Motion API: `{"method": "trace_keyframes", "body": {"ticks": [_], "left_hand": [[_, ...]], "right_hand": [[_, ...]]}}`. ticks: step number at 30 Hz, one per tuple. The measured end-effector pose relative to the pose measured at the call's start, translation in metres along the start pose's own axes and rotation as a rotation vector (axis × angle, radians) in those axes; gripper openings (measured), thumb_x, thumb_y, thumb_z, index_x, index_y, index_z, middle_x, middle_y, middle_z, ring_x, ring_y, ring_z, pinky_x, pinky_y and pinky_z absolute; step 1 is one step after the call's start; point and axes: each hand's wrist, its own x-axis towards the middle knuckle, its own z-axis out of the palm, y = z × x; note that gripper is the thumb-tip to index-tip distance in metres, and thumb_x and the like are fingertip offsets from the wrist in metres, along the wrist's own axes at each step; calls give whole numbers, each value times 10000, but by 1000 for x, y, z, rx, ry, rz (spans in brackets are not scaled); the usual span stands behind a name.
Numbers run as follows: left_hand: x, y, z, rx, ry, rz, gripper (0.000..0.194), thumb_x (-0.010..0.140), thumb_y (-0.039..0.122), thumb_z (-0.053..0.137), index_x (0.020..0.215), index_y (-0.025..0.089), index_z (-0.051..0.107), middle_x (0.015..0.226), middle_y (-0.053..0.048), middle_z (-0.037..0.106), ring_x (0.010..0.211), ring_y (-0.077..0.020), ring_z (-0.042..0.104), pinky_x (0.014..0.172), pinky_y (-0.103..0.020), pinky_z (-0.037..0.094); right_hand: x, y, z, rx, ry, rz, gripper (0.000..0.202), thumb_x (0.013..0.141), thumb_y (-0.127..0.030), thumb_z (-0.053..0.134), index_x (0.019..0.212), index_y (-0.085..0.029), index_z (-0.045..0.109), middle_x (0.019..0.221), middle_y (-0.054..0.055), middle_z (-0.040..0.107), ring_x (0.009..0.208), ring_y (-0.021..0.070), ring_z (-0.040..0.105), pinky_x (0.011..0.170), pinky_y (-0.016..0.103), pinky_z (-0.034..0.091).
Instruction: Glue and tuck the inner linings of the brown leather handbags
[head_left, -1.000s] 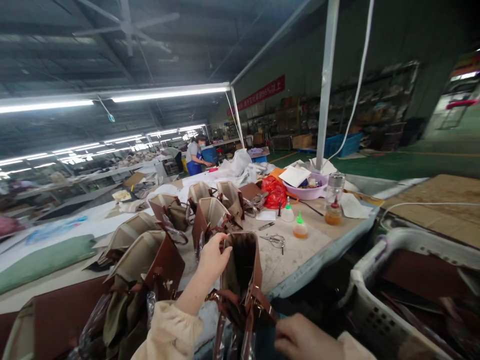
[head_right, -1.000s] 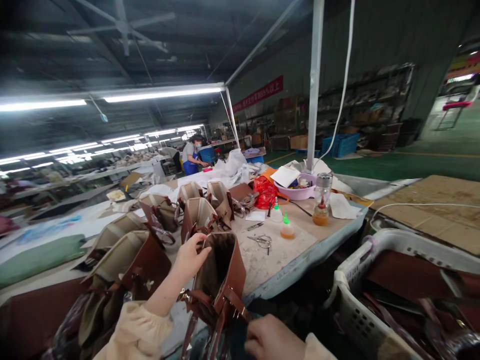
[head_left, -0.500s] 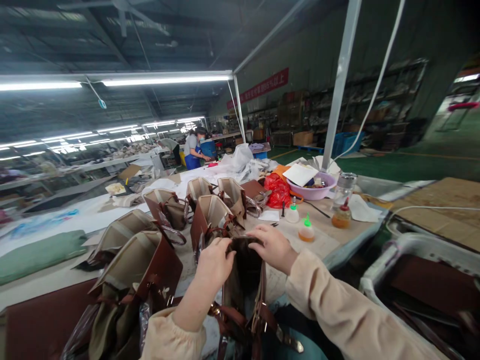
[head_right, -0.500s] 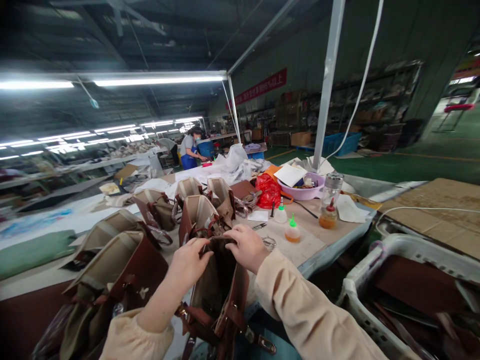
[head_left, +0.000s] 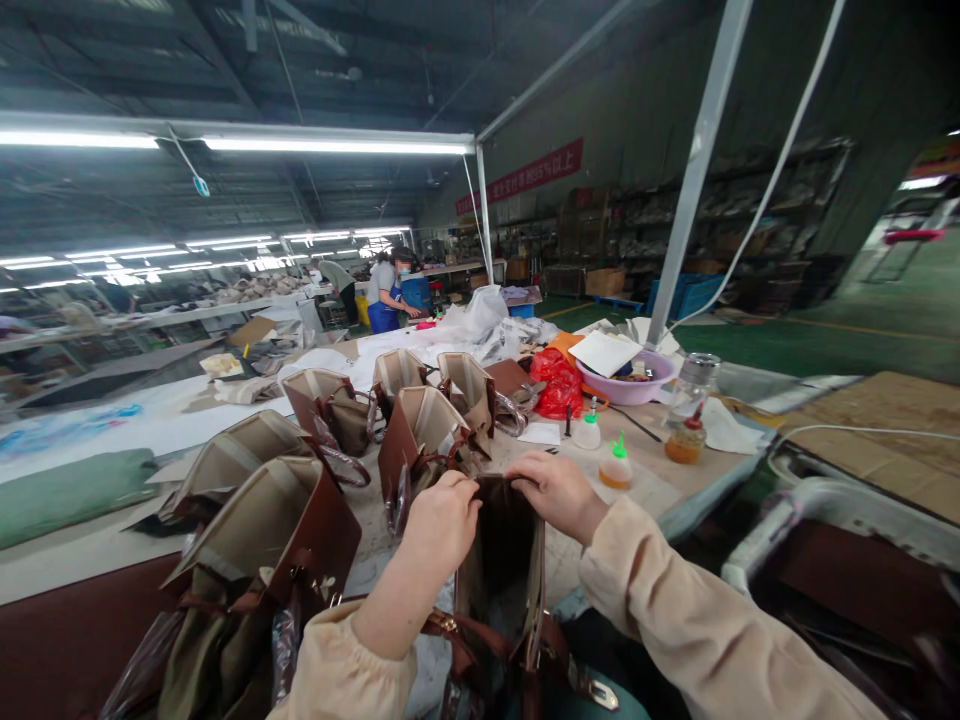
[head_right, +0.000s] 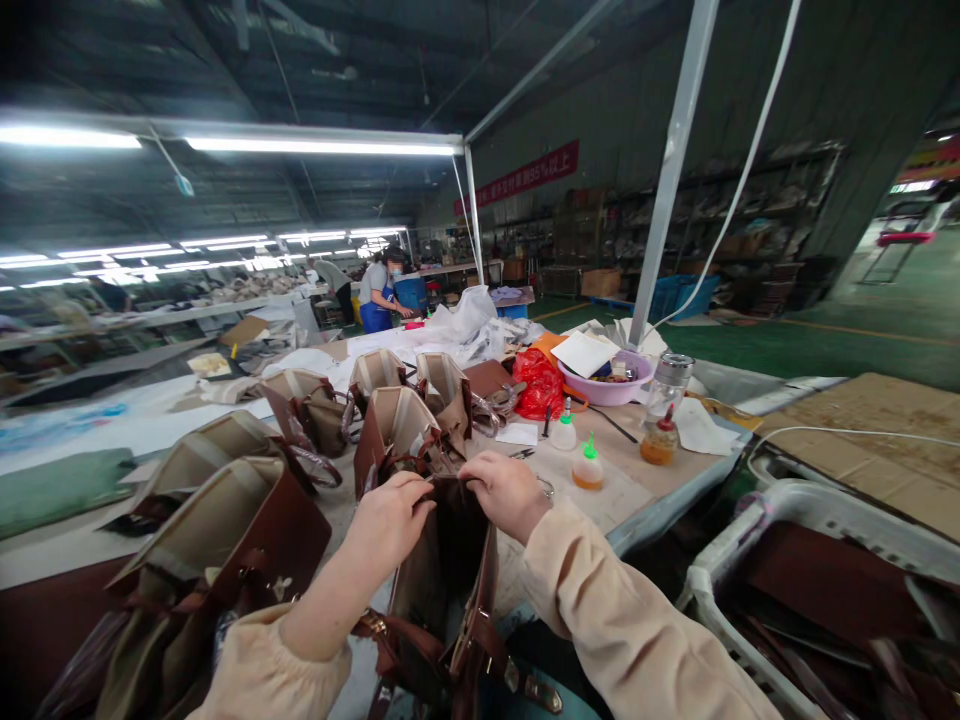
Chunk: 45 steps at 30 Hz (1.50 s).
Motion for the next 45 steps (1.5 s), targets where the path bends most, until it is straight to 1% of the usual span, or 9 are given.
{"method": "trace_keyframes", "body": {"ticks": [3,7,13,19,23,27,32,40,45], "left_hand": [[1,-3,-1,6,27,10,241,807,184,552,1032,225,628,1002,-29,629,864,-184,609,764,-294,471],[7,-6,0,17,41,60,203,815,190,547,982,230,655,1032,-18,622,865,-171,607,764,-285,468],[19,-9,5,8,62,133,195,842,167,490,881,213,675,991,-12,611,820,-143,593,729,-254,455],[20,-8,7,-48,83,148,142,828,162,511,881,209,634,1004,-12,585,838,-140,579,755,-249,449],[19,-7,8,-109,76,78,141,772,116,554,889,192,571,941,-20,572,850,-161,569,758,-270,453],[20,-5,12,-167,83,-23,167,744,113,570,891,190,548,912,-30,588,849,-184,570,763,-295,454],[20,-5,16,-238,120,-104,217,717,108,580,914,195,556,915,-23,609,863,-184,575,775,-297,451],[18,-8,18,-294,176,11,186,755,92,517,806,202,658,952,-10,610,847,-144,581,791,-252,451],[19,-9,20,-299,149,71,200,762,99,503,817,188,674,955,-34,633,862,-157,588,819,-259,452]], "right_hand": [[2,-2,1,-95,-28,-70,238,799,-96,552,920,-238,701,943,20,665,862,149,604,769,253,467],[4,-3,3,-146,-30,-110,207,793,-121,591,904,-242,715,932,24,667,867,149,594,777,260,469],[7,0,7,-106,21,-67,140,737,-112,665,767,-236,724,833,4,666,836,147,574,788,273,457],[5,-6,4,-127,24,4,144,743,-90,650,716,-218,711,827,8,651,847,158,547,772,274,445],[6,-14,-3,-193,-29,40,78,758,-153,654,755,-214,702,842,21,639,879,173,533,786,284,433],[13,-23,-6,-333,-64,88,61,728,-164,666,686,-203,687,784,42,631,876,208,509,795,319,416],[16,-31,0,-368,-1,0,138,721,-105,639,625,-199,672,770,53,623,871,215,473,805,346,385],[12,-20,-5,-280,-52,-157,138,734,-153,680,624,-236,667,802,9,625,914,214,444,896,392,333],[12,-20,-2,-259,-117,-187,132,730,-143,673,623,-220,658,790,21,607,880,207,466,811,348,380]]}}
